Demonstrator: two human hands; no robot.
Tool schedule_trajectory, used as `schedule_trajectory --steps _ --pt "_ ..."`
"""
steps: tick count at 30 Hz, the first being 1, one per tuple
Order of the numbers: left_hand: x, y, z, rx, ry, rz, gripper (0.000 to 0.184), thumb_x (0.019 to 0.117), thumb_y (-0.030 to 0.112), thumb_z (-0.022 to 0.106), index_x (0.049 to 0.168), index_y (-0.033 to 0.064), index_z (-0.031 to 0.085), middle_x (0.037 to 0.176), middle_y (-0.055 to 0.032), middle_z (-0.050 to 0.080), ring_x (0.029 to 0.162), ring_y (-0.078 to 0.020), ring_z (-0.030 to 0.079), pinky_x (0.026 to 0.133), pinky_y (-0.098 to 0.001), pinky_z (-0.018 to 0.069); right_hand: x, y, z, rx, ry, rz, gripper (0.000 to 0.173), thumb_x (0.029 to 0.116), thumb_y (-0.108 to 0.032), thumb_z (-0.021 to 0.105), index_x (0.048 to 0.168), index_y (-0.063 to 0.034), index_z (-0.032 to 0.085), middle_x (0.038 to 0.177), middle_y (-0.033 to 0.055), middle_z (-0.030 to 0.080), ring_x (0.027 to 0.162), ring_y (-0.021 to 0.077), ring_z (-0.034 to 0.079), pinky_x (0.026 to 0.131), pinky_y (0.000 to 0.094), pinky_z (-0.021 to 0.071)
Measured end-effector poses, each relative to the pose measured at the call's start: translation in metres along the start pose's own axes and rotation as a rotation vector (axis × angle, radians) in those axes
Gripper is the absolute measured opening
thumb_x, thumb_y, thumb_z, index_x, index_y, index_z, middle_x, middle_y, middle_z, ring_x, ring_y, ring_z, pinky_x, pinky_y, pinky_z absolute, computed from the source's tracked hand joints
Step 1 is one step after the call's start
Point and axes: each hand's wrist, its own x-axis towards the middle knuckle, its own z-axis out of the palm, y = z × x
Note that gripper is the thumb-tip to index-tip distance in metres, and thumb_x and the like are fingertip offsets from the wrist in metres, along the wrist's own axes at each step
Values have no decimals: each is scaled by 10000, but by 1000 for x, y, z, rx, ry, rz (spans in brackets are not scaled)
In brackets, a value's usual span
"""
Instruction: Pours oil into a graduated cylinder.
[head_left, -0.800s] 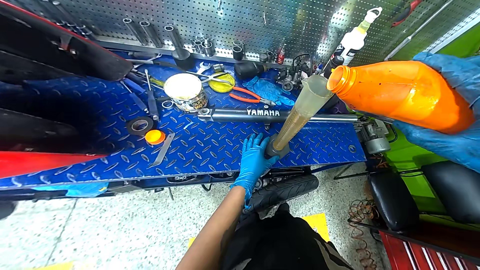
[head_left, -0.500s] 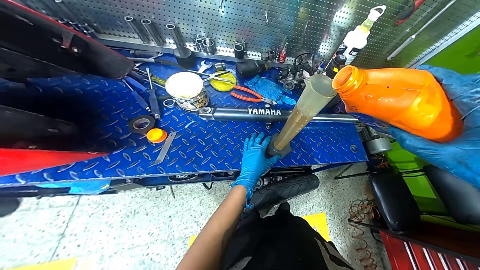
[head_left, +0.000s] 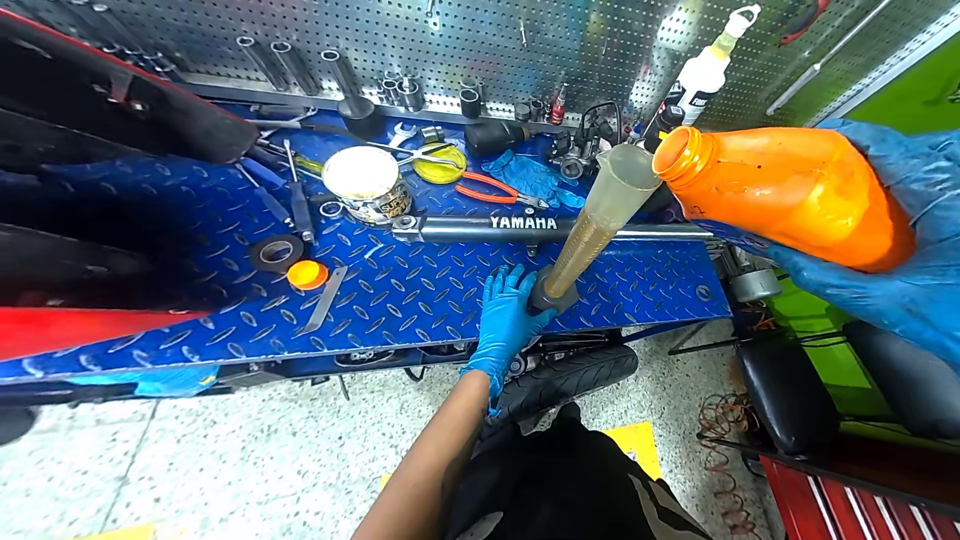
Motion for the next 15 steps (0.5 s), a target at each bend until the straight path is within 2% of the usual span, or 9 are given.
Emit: schedule_trajectory --steps 5,8,11,15 --pt "0 1 -1 5 -6 -14 785 845 580 772 1484 179 554 1626 -89 406 1550 -336 255 1270 -547 107 -2 -5 0 5 -2 37 874 820 -607 706 1567 -242 436 1404 183 584 1248 366 594 976 589 492" --pt "0 2 -2 3 -9 -14 779 842 564 783 1480 177 559 1623 -97 410 1546 -347 266 1268 -551 113 -7 -13 7 32 44 66 872 801 -567 732 1541 -182 476 1351 220 602 1195 392 612 935 596 506" --pt "0 2 -3 -1 -20 -24 789 835 569 784 1481 175 559 1625 -99 408 1547 -343 263 1270 -547 121 -16 -24 22 82 150 87 843 800 -518 769 1504 -126 521 1289 216 632 1139 353 637 910 543 524" --pt "1 -2 -4 14 -54 -54 832 825 618 766 1502 192 537 1642 -84 382 1559 -327 236 1274 -530 102 -38 -33 52 180 246 155 862 775 -469 812 1500 -108 516 1314 202 632 1178 303 634 969 496 528"
